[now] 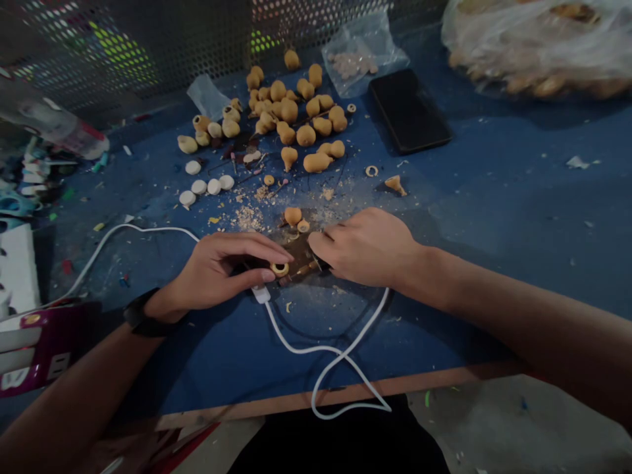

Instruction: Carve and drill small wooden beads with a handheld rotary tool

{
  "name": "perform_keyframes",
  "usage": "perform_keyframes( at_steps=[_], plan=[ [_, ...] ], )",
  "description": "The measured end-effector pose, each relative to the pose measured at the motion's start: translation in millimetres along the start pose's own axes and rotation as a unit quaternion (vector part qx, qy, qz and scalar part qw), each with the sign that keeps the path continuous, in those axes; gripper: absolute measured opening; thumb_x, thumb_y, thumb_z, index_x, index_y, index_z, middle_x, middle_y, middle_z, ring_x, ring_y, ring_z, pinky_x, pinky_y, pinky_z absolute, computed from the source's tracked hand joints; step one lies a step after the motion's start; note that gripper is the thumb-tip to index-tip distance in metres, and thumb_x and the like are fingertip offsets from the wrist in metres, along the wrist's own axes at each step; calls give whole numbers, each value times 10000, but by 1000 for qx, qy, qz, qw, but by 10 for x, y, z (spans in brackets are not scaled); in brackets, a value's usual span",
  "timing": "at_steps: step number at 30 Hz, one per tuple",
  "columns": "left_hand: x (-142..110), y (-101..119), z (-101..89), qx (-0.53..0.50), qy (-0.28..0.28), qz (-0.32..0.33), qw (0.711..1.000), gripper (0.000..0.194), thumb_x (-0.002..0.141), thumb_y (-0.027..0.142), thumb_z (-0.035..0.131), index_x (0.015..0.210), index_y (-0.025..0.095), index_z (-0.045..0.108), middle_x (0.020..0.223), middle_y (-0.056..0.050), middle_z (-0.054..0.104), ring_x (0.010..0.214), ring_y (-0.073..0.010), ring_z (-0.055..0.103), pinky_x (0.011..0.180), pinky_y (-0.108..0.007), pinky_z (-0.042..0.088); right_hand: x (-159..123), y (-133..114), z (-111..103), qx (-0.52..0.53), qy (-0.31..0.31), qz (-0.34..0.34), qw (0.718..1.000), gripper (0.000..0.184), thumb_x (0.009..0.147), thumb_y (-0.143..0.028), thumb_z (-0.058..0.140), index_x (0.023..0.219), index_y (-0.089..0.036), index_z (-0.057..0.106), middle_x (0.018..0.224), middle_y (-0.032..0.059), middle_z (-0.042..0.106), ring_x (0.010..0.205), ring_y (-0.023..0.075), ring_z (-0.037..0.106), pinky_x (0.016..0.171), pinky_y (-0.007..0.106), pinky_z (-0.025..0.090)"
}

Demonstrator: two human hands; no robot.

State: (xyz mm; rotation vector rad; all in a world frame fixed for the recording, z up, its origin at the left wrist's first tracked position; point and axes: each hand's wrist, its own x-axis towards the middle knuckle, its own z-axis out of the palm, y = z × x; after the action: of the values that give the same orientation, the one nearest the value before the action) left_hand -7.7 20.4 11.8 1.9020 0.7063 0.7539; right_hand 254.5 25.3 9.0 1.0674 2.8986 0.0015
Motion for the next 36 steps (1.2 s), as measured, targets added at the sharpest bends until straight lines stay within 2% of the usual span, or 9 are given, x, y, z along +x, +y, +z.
perform_keyframes(
  at_steps=[6,13,18,27,31,36],
  plan=[
    [-21,-13,-13,-13,7,-25,1000,206,871,190,840,1076,208,833,1079,-110,827,939,-193,796,743,-231,633,-11,10,22,-10,19,-16,1000,255,932,-120,476,966,-177,723,680,69,721,576,215,614,561,353,181],
    [-37,-9,21,-39,38,-64,996,167,889,251,830,1044,188,833,933,-87,809,739,-130,739,603,-172,581,-5,-10,23,12,13,9,1000,229,912,-116,517,970,-189,726,703,72,717,594,226,615,592,362,191],
    [-45,-16,22,-46,59,-91,993,186,898,309,830,1039,188,839,872,-85,817,718,-144,740,612,-198,590,-7,8,25,-26,5,-17,1000,294,956,-138,464,1022,-187,746,708,62,727,589,205,600,569,356,190],
    [-14,-67,2,-149,106,-77,980,134,889,284,838,1006,220,850,1028,-84,840,894,-178,786,803,-271,654,-14,17,18,-28,-1,-23,999,272,959,-143,481,1037,-165,741,769,75,764,596,200,616,559,355,168],
    [-9,-112,-8,-197,135,-86,967,155,856,282,869,1006,248,854,1033,-63,824,855,-166,771,801,-291,664,-24,60,74,-15,26,-39,999,241,946,-164,513,1045,-170,733,813,64,784,585,183,592,560,345,167],
    [7,-126,-6,-174,148,-87,970,243,790,260,921,1024,242,857,1044,-63,781,811,-140,725,749,-273,654,-41,67,101,-15,53,-46,997,205,921,-161,549,1011,-163,734,789,71,770,576,179,577,577,344,159]
  ],
)
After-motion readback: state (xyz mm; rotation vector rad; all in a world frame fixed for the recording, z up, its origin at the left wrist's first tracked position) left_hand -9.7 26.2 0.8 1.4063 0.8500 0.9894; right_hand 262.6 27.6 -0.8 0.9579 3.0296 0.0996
